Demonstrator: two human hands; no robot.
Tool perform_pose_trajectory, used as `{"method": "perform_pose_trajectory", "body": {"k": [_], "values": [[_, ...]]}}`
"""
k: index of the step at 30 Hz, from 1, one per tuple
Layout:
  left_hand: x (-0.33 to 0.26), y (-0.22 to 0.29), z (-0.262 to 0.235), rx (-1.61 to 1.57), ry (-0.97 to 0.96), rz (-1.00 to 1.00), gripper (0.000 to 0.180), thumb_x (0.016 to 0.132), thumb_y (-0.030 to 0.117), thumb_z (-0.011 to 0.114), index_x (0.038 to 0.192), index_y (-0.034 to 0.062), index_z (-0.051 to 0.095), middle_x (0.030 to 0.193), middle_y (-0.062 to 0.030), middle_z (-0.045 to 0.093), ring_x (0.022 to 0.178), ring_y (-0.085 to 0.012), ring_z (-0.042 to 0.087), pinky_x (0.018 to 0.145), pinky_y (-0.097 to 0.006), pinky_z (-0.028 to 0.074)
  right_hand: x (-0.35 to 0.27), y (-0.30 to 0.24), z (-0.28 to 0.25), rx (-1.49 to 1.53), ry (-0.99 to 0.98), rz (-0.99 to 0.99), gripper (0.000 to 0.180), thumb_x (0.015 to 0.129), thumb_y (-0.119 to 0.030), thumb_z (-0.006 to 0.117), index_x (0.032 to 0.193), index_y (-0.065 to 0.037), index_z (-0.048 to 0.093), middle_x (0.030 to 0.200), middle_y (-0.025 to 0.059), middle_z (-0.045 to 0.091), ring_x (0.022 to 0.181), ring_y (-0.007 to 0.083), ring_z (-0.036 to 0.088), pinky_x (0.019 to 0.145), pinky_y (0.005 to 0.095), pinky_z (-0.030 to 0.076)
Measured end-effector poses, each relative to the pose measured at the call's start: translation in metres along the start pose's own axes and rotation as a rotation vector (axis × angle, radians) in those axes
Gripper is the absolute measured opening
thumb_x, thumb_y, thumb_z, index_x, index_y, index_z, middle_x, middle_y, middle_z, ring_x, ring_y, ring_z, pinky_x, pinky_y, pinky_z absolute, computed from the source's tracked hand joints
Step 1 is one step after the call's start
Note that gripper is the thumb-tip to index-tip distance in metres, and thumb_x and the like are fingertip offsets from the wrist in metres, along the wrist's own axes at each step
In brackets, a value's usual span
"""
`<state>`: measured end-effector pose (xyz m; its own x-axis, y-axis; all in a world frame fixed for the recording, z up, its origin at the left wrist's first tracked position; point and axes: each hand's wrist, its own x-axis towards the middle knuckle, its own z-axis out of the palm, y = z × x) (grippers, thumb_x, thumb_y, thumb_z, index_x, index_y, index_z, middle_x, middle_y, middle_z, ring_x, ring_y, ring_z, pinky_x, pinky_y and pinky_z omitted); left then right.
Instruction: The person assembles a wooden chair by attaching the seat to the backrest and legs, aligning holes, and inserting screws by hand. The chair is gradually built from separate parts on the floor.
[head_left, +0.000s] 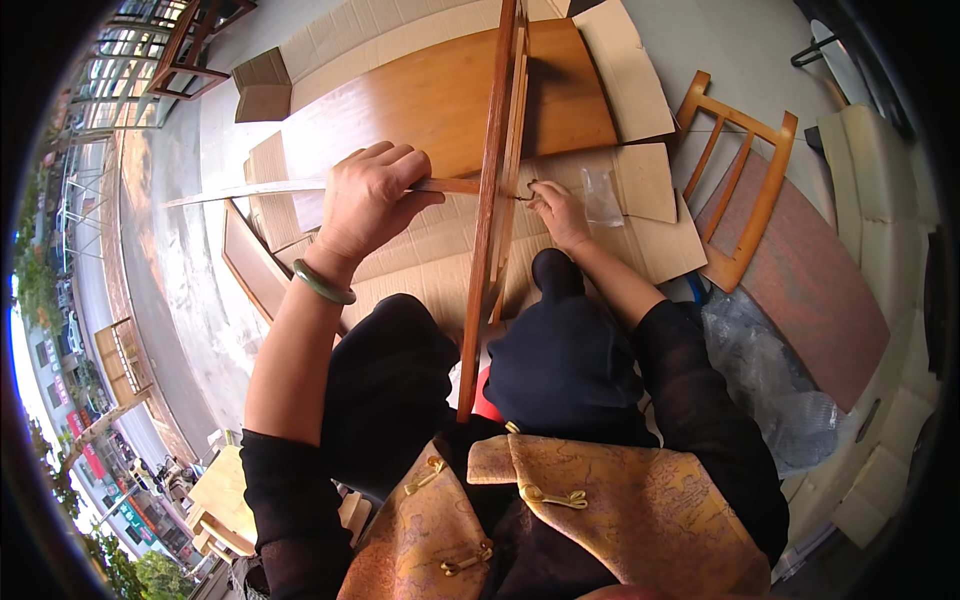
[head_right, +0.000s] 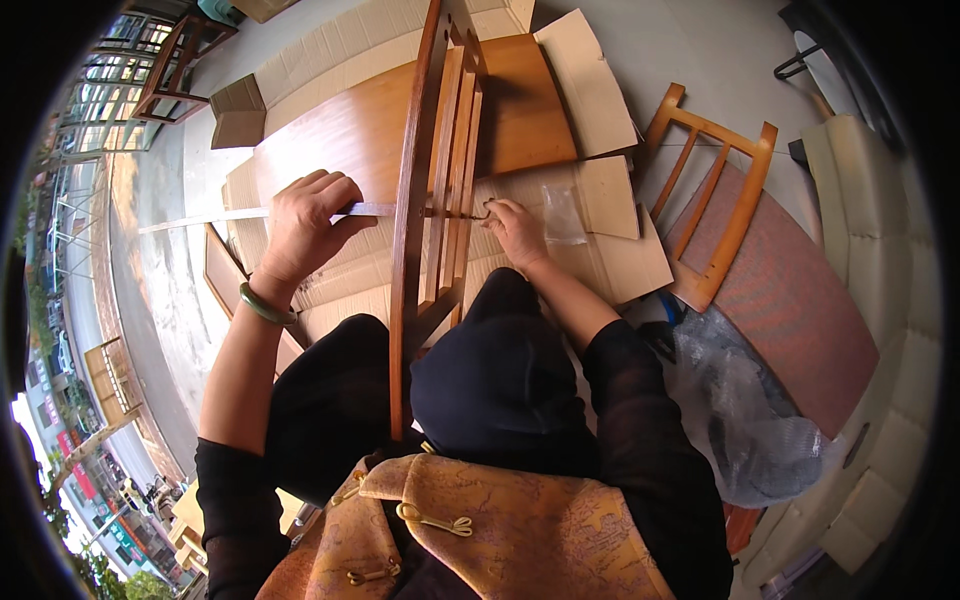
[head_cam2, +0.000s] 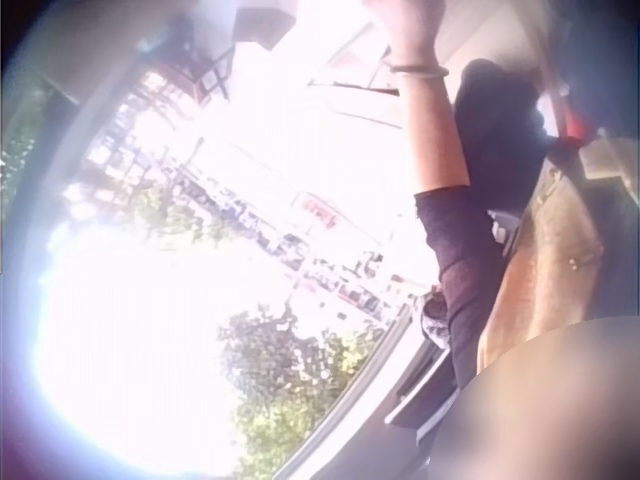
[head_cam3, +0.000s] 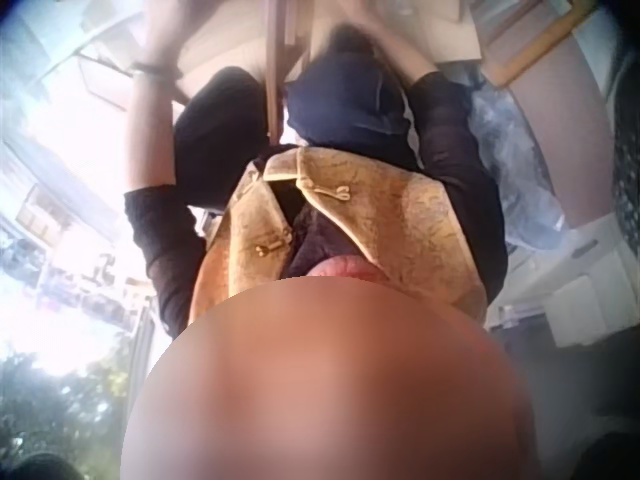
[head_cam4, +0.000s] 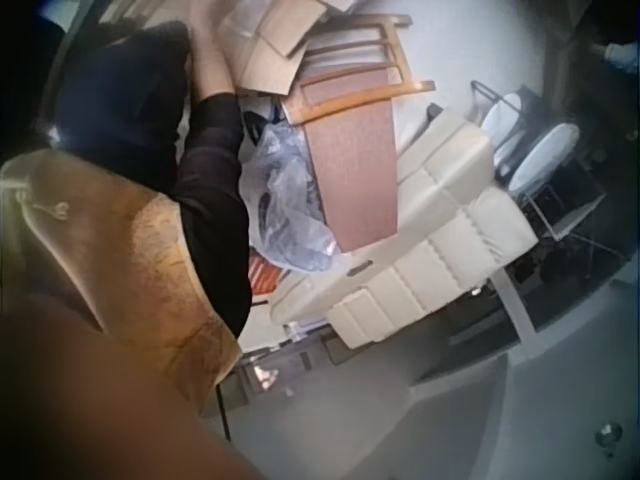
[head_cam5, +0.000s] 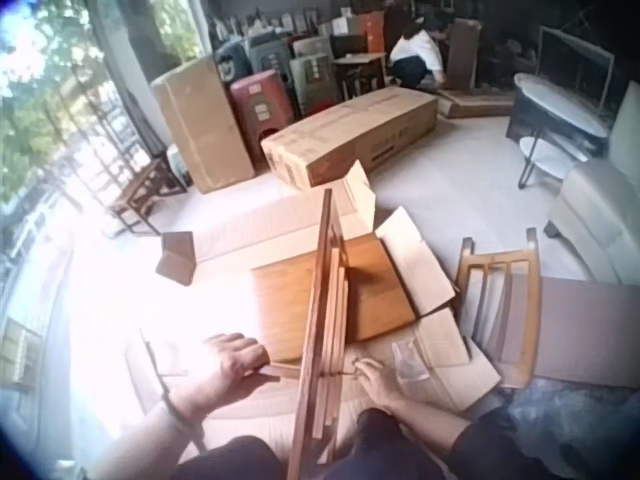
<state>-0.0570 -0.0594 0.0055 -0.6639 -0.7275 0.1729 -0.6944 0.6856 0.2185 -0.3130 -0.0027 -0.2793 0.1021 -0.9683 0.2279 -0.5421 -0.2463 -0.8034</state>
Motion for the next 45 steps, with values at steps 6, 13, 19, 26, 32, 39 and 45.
{"method": "perform_pose_trajectory", "body": {"k": [6, 13, 19, 26, 32, 39, 45], "values": [[0.003, 0.001, 0.002, 0.000, 0.016, -0.007, 0.029, 0.069, 0.025, 0.079, 0.077, 0.0121, 0.054, 0.071, -0.0003, 0.058, 0.073, -0.0213, 0.060, 0.062, -0.035, 0.050, 0.001, -0.039, 0.016, 1.003, -0.093, 1.012, 0.035, 0.101, -0.036, 0.050, 0.091, -0.005, 0.059, 0.057, 0.0096, 0.059, 0.045, 0.0198, 0.055, 0.045, 0.0318, 0.044], [0.006, 0.000, 0.002, -0.007, 0.012, -0.028, 0.028, 0.070, 0.025, 0.079, 0.076, 0.0120, 0.054, 0.071, -0.0006, 0.058, 0.072, -0.0222, 0.060, 0.062, -0.036, 0.049, 0.011, -0.045, 0.011, 0.834, 0.024, 0.916, 0.027, 0.099, -0.029, 0.056, 0.099, -0.002, 0.057, 0.070, 0.0105, 0.063, 0.054, 0.0196, 0.058, 0.048, 0.0315, 0.045], [0.008, -0.001, 0.003, -0.011, 0.019, -0.031, 0.029, 0.070, 0.025, 0.079, 0.074, 0.0115, 0.054, 0.070, -0.0009, 0.057, 0.070, -0.0228, 0.059, 0.061, -0.036, 0.049, -0.013, -0.039, -0.007, -0.057, 0.024, -0.040, 0.039, 0.093, -0.023, 0.064, 0.121, 0.002, 0.055, 0.103, 0.0150, 0.062, 0.091, 0.0306, 0.062, 0.077, 0.0382, 0.051], [0.010, 0.000, 0.002, -0.013, -0.008, -0.037, 0.030, 0.069, 0.024, 0.079, 0.074, 0.0109, 0.053, 0.070, -0.0014, 0.057, 0.070, -0.0227, 0.059, 0.061, -0.036, 0.049, 0.022, -0.030, 0.002, -0.105, 0.015, 0.249, 0.035, 0.093, -0.034, 0.062, 0.088, 0.001, 0.062, 0.075, 0.0146, 0.061, 0.076, 0.0315, 0.062, 0.070, 0.0411, 0.049], [0.011, -0.001, 0.001, 0.001, -0.004, -0.036, 0.029, 0.067, 0.023, 0.080, 0.074, 0.0105, 0.054, 0.070, -0.0010, 0.058, 0.070, -0.0222, 0.059, 0.061, -0.036, 0.049, 0.051, 0.008, 0.025, 0.969, -0.196, 1.291, 0.041, 0.095, -0.038, 0.059, 0.077, -0.002, 0.056, 0.064, 0.0094, 0.056, 0.063, 0.0213, 0.053, 0.060, 0.0368, 0.044], [0.008, -0.002, 0.004, -0.046, 0.007, -0.052, 0.029, 0.066, 0.021, 0.081, 0.074, 0.0102, 0.055, 0.071, -0.0006, 0.060, 0.069, -0.0216, 0.060, 0.060, -0.035, 0.049, 0.017, 0.006, 0.015, -0.025, 0.224, -0.016, 0.039, 0.094, -0.035, 0.063, 0.110, 0.000, 0.059, 0.103, 0.0107, 0.064, 0.092, 0.0270, 0.065, 0.077, 0.0357, 0.052], [0.009, 0.000, 0.004, -0.045, 0.002, -0.064, 0.029, 0.066, 0.021, 0.081, 0.073, 0.0103, 0.055, 0.070, -0.0006, 0.059, 0.069, -0.0214, 0.060, 0.060, -0.035, 0.049, 0.020, 0.001, 0.000, -0.202, -0.010, -0.096, 0.032, 0.090, -0.032, 0.066, 0.101, -0.003, 0.057, 0.104, 0.0145, 0.064, 0.092, 0.0340, 0.063, 0.075, 0.0411, 0.052]]}}
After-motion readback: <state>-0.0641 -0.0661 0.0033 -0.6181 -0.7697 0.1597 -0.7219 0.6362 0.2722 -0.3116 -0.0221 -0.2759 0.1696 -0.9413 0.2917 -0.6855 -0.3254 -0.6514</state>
